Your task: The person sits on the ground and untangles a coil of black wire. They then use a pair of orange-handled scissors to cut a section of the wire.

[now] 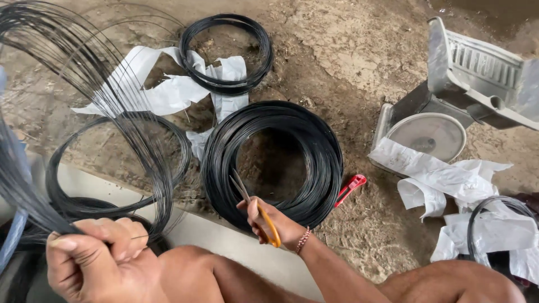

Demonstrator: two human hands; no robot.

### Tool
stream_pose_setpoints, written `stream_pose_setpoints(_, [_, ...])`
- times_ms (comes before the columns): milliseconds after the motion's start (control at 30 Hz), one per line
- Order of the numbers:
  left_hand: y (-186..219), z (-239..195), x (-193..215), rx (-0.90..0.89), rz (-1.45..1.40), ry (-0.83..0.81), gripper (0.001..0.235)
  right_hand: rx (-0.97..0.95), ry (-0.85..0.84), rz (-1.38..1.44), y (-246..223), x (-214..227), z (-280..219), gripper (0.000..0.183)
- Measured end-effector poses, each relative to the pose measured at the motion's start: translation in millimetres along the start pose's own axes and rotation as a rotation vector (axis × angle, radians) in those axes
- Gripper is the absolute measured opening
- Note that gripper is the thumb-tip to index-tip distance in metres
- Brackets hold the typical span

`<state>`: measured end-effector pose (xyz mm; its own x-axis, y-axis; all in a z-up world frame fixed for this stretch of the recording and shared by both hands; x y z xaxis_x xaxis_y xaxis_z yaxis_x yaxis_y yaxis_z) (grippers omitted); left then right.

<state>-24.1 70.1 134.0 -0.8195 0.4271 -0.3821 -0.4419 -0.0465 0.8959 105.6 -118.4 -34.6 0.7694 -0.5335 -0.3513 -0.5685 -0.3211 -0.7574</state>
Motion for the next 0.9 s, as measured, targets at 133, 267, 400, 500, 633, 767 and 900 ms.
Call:
stream_pose_setpoints(133, [20,7,3,0.017,0.038,-0.119,0.039,0.023,-0.072,0.105,-19,-6,35,0.063])
stream_pose_setpoints(267, [26,6,8,0.119,0.065,-0.187,0.036,0.057,-0.063,0.087,-41,0,59,0.047])
stream_pose_setpoints(400, [27,6,11,0.237,0.049,-0.147,0.039,0.153,-0.016,-0.048,-66,9,69,0.044])
stream_pose_setpoints(500, [28,4,11,0.159,0.050,-0.286,0.033,0.106,-0.002,-0.068,-76,17,75,0.044])
stream_pose_setpoints(633, [32,3,10,0.164,0.063,-0.243,0.038,0.060,0.078,-0.071,-86,31,72,0.033])
stream_pose_setpoints(767, [33,4,8,0.163,0.006,-0.256,0.039,0.109,0.087,-0.067,-81,40,49,0.035])
stream_pose_setpoints(900, [37,-2,0,0.173,0.054,-0.181,0.041,0.159,0.050,-0.007,-45,55,33,0.038])
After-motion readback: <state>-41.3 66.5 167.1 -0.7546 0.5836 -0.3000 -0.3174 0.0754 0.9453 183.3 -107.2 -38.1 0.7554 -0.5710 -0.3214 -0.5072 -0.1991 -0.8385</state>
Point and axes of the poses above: each hand's wrist, its own z-axis towards the middle knuckle, its own x-axis out of the back of the hand, y = z × x, the point moved 5 cm from there along z, towards the middle knuckle, and after that the axes turned 8 degrees about -y, right-handed, at the moved point
